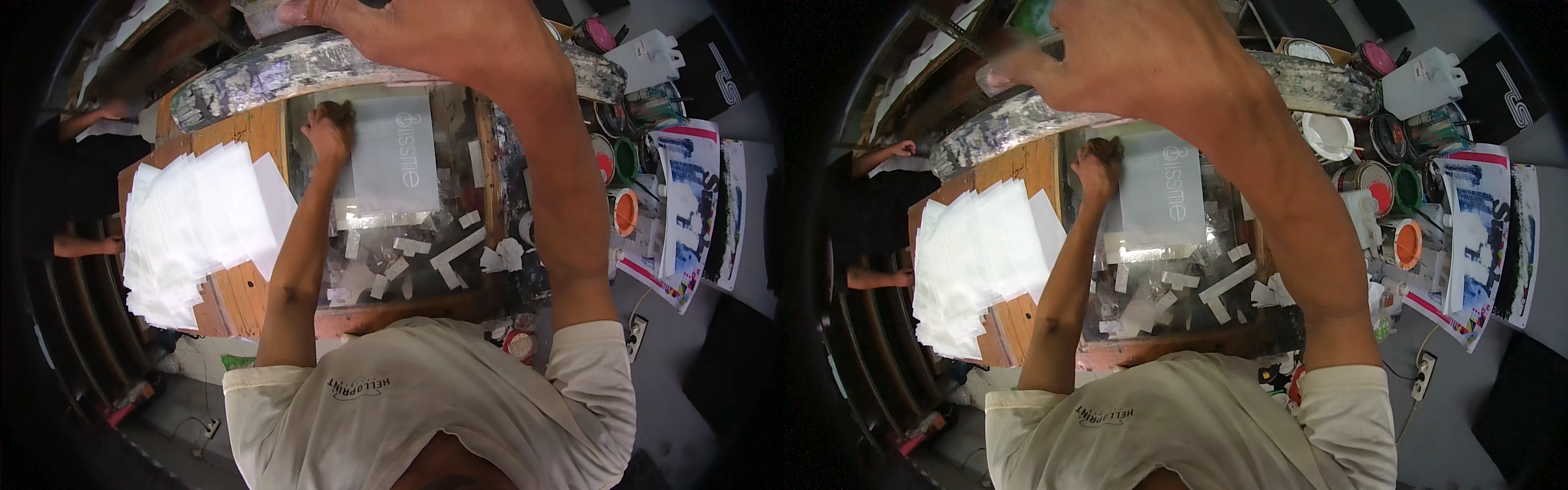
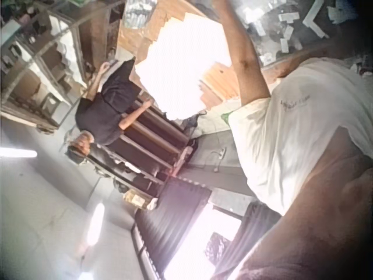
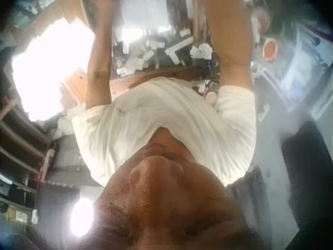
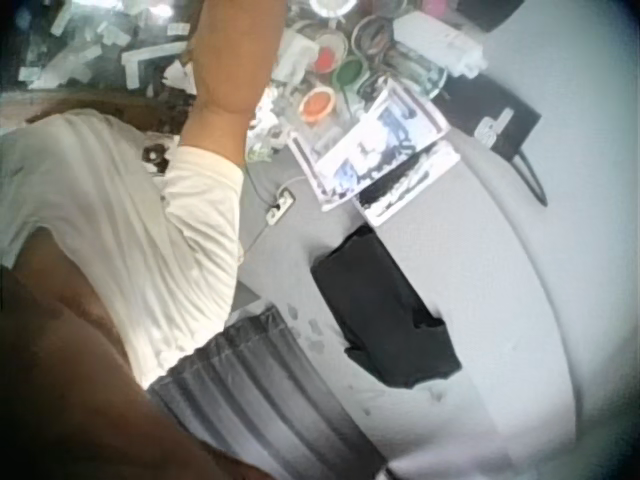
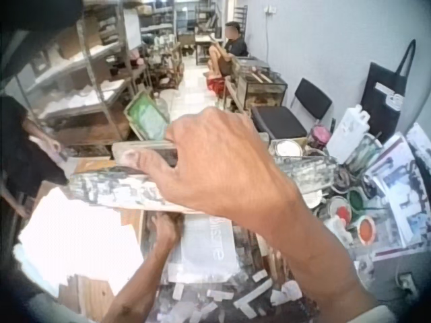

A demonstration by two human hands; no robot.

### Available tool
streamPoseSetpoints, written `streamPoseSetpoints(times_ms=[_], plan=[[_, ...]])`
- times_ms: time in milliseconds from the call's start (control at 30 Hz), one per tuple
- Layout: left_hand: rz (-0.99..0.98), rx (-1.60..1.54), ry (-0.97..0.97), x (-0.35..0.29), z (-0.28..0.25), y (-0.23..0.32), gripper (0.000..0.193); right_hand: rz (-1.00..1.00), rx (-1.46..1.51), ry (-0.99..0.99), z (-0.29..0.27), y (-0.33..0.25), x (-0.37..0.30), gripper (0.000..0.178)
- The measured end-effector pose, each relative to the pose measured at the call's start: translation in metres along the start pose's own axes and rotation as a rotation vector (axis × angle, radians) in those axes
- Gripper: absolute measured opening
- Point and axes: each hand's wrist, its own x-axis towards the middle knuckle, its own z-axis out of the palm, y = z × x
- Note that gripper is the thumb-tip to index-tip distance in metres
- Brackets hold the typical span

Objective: The person repeatedly places white sheets under a screen printing frame, uses a squeegee to pull ink across the screen, and removes the printed sheets to a growing stack. A second person assists by handling the printed sheets on the left side of the table.

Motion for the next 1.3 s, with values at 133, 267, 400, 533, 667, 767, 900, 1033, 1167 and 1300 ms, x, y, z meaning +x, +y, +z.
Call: streamPoseSetpoints(times_ms=[133, 267, 400, 533, 667, 767, 900, 1033, 1167, 1300], plan=[[-0.035, -0.504, 0.031, -0.002, -0.014, 0.017, 0.021, -0.130, 0.037, 0.143, 0.008, 0.016, 0.001, 0.057], [-0.444, -0.719, -0.030, 0.001, -0.057, -0.008, 0.017, 0.160, -0.063, -0.010, -0.012, -0.003, 0.022, 0.062], [-0.714, -0.593, 0.205, -0.045, -0.106, -0.213, 0.020, -0.187, -0.071, 0.206, 0.009, 0.022, 0.035, 0.066], [-0.654, -0.117, 0.497, -0.082, -0.193, -0.263, 0.043, -0.051, -0.078, 0.153, 0.009, 0.018, 0.025, 0.061], [-0.293, 0.415, -0.038, -0.212, -0.175, -0.174, 0.046, -0.106, -0.053, 0.191, 0.014, 0.013, 0.018, 0.060], [-0.339, 0.112, -0.434, -0.216, -0.143, -0.034, 0.055, -0.137, -0.093, 0.214, 0.016, 0.023, 0.020, 0.060], [-0.139, -0.015, -0.332, -0.168, -0.085, 0.037, 0.054, -0.076, -0.123, 0.111, 0.014, 0.009, 0.015, 0.064], [0.085, -0.150, -0.299, -0.130, -0.043, 0.099, 0.053, -0.195, -0.121, 0.318, 0.025, 0.030, 0.010, 0.072], [0.114, -0.224, -0.370, -0.134, -0.038, 0.114, 0.053, -0.045, 0.047, -0.036, -0.004, 0.014, 0.002, 0.067], [0.030, -0.097, -0.340, -0.139, -0.048, 0.112, 0.054, 0.006, 0.165, 0.004, -0.014, 0.014, -0.001, 0.058]])
